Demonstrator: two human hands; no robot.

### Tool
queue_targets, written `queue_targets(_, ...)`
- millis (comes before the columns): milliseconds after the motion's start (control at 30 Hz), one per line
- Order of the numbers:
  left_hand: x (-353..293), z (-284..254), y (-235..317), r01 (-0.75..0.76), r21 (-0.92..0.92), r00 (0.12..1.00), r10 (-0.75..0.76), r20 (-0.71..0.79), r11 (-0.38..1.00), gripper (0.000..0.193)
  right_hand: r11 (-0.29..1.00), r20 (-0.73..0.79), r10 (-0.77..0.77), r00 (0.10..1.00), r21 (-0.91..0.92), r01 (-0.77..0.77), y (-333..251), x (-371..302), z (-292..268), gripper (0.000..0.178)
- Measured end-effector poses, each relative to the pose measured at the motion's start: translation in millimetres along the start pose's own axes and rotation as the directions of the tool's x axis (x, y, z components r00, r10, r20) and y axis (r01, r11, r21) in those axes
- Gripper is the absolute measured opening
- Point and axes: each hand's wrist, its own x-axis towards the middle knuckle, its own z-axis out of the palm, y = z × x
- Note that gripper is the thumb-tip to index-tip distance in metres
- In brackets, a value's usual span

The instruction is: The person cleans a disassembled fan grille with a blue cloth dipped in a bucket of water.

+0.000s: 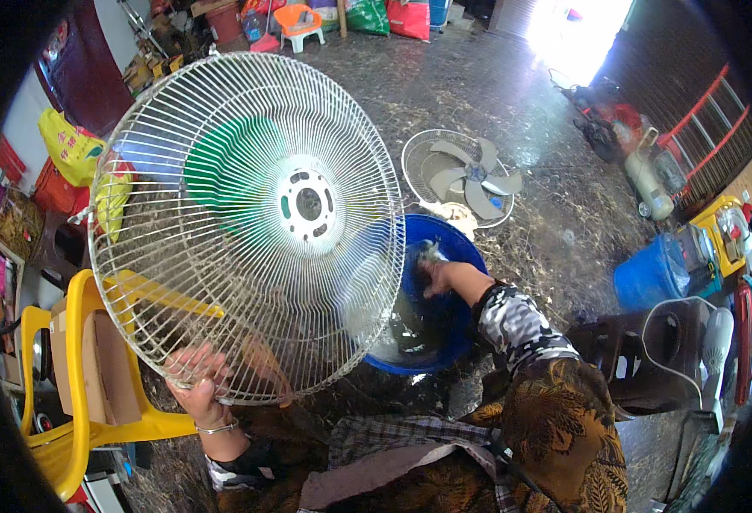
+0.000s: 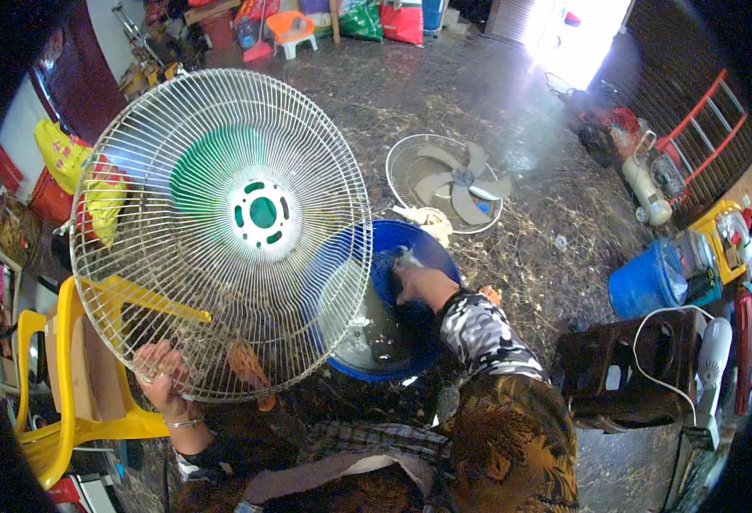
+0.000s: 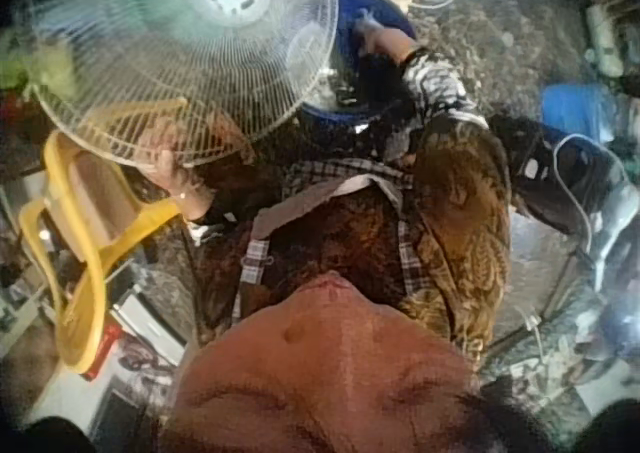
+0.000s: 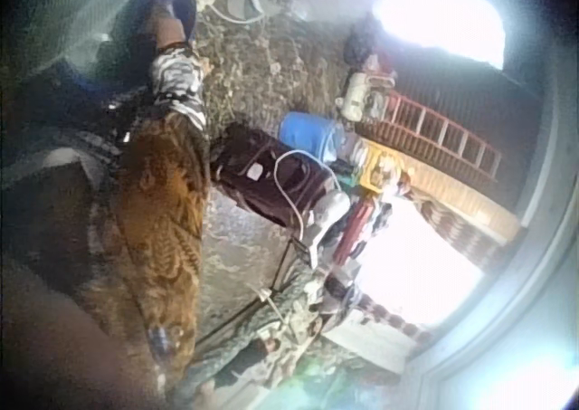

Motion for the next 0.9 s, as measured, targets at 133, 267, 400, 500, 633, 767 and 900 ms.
queue_targets(133, -3.6, -2.2, -3.7, -0.013, 0.020, 0.999, 0.012, 0.030, 1.000, 0.034, 0.987, 0.297, 0.026, 0.955, -0.160, 0.023, -19.5, 10.1, 28.6, 0.079)
queue_targets(267, -8.8, 18.3, 2.0, 0.020, 0.160, 1.000, -0.023, 0.018, 0.987, 0.032, 0.965, 0.582, 0.066, 0.811, -0.244, 0.096, -27.7, 22.7, 57.5, 0.081)
queue_targets(400, -7.8, 7.0, -8.8, 0.016, 0.108, 0.996, -0.025, 0.081, 0.994, 0.043, 0.938, 0.730, 0.068, 0.680, -0.279, 0.207, -56.0, 5.2, 11.0, 0.083)
queue_targets(500, -5.8, 28.7, -3.0, 0.098, -0.018, 0.984, -0.094, 0.154, 0.995, 0.053, 0.981, 0.391, -0.045, 0.919, -0.158, 0.115, -64.5, -63.5, -66.4, 0.072)
queue_targets(633, -2.9, 40.3, -16.3, 0.081, -0.036, 0.934, -0.063, 0.351, 0.996, 0.050, 0.992, 0.119, -0.026, 0.992, 0.125, 0.011, -137.1, -154.6, -183.6, 0.046)
queue_targets(767, -4.7, 53.0, -24.7, 0.012, -0.059, 0.927, 0.010, 0.374, 0.998, 0.047, 0.881, -0.320, -0.264, 0.910, 0.303, 0.362, -186.2, -189.1, -243.6, 0.048)
queue_targets(900, -2.2, 56.3, -27.5, -0.025, -0.074, 0.911, 0.053, 0.409, 0.997, 0.047, 0.760, -0.559, -0.210, 0.802, 0.422, 0.493, -224.7, -170.5, -224.5, 0.039)
